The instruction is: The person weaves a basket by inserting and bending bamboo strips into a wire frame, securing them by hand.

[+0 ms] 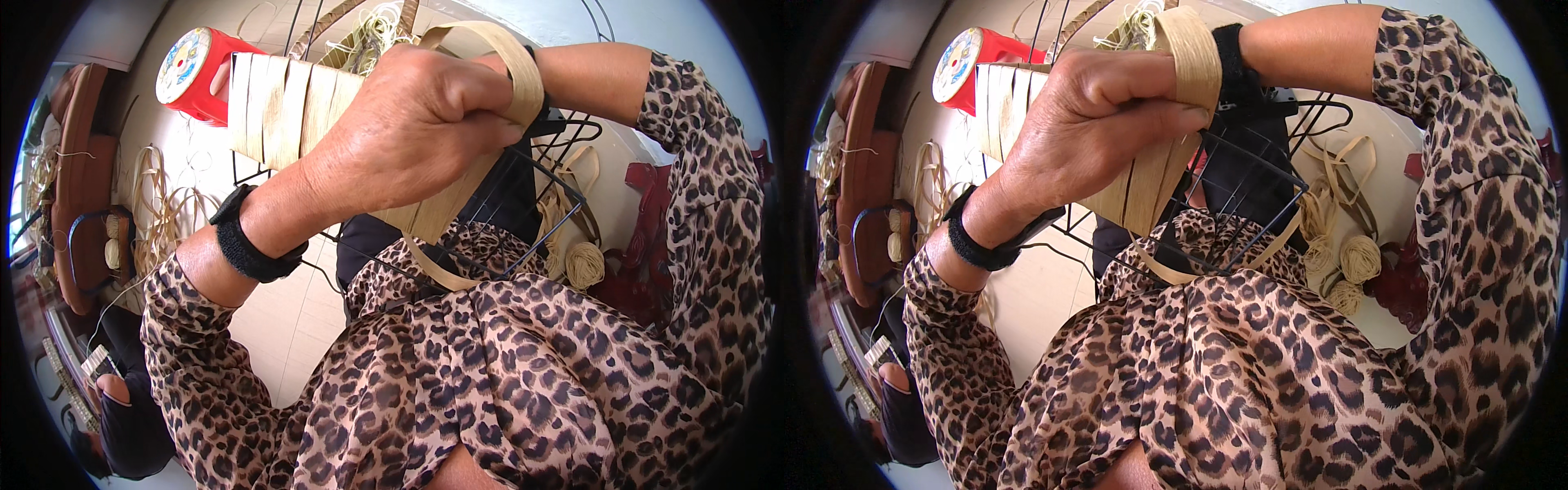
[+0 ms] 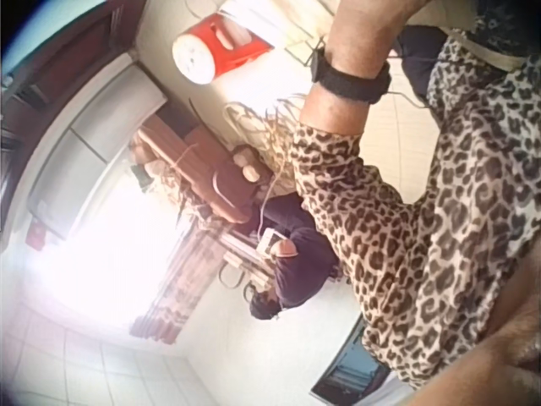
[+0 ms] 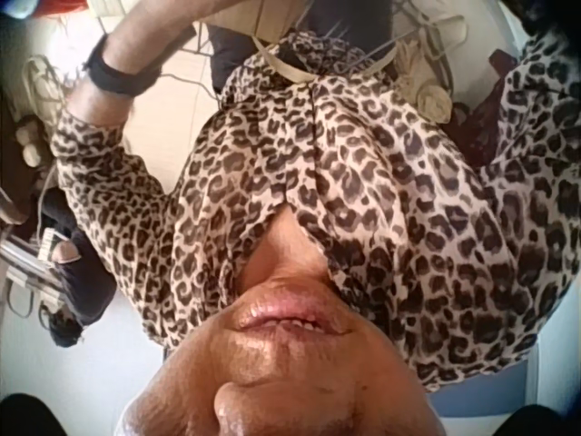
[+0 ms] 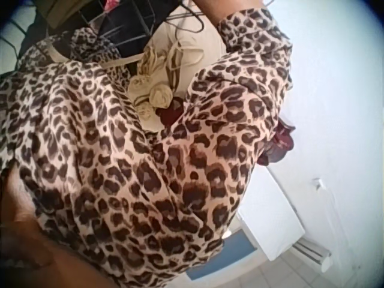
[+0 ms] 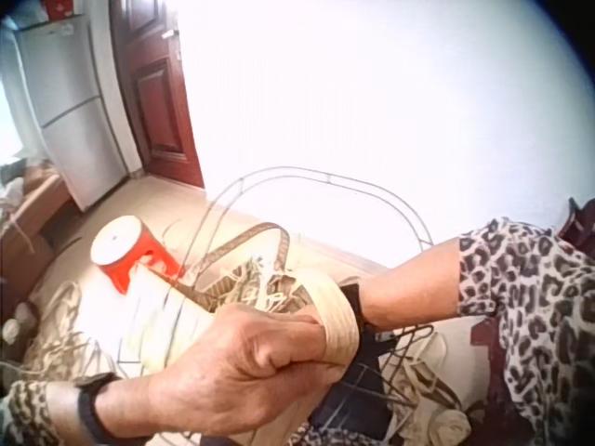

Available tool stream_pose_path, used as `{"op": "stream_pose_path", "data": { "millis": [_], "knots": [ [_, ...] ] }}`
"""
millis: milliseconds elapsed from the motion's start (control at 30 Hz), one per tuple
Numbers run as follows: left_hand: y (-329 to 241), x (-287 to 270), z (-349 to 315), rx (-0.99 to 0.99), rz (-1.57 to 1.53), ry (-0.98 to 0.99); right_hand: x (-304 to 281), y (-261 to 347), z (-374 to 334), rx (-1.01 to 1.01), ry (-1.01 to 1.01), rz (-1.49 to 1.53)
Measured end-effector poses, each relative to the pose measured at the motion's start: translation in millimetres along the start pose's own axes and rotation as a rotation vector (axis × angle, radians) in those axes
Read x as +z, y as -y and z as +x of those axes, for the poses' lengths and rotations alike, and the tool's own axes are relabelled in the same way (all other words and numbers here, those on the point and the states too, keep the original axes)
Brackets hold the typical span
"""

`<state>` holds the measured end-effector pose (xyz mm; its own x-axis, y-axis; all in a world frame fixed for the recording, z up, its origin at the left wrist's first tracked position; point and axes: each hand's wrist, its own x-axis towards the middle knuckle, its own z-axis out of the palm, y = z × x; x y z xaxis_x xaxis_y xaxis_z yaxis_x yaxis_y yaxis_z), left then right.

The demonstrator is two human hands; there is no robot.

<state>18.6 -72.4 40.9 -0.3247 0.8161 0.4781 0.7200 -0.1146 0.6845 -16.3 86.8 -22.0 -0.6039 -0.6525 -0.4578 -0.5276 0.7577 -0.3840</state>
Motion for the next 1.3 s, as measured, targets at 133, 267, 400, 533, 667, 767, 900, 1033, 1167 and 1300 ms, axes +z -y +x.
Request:
{"op": "stream_pose_path", "data": {
  "millis": [133,267,400,533,667,767,900,1033,1167,1300],
  "knots": [
    [2,8,1,0.050,-0.062,-0.028,-6,-2,-7,0.028,-0.030,-0.009],
    [-1,6,-1,0.026,-0.009,-0.033,-31,-10,-27,0.080,-0.100,-0.047],
    [-2,1,0,-0.121,-0.105,0.001,-61,-17,-54,0.171,-0.171,-0.083],
    [-5,-3,1,-0.152,-0.059,0.042,-73,-20,-70,0.219,-0.190,-0.086],
    [-1,0,-3,-0.120,-0.038,0.006,-60,-9,-58,0.172,-0.119,-0.040],
    [-1,-4,-8,-0.131,-0.045,-0.027,-41,2,-27,0.053,-0.050,0.002],
    [-2,-2,-7,-0.062,-0.055,-0.014,-11,8,-7,-0.005,-0.027,0.034],
    [-7,-13,-12,-0.088,-0.003,0.005,-16,9,-3,-0.018,-0.087,0.070],
    [-4,-29,-16,-0.221,-0.176,0.016,-67,22,-49,0.031,-0.225,0.127],
    [-4,-45,-38,-0.301,-0.112,-0.077,-68,73,-95,0.084,-0.597,0.168]
  ]
}}
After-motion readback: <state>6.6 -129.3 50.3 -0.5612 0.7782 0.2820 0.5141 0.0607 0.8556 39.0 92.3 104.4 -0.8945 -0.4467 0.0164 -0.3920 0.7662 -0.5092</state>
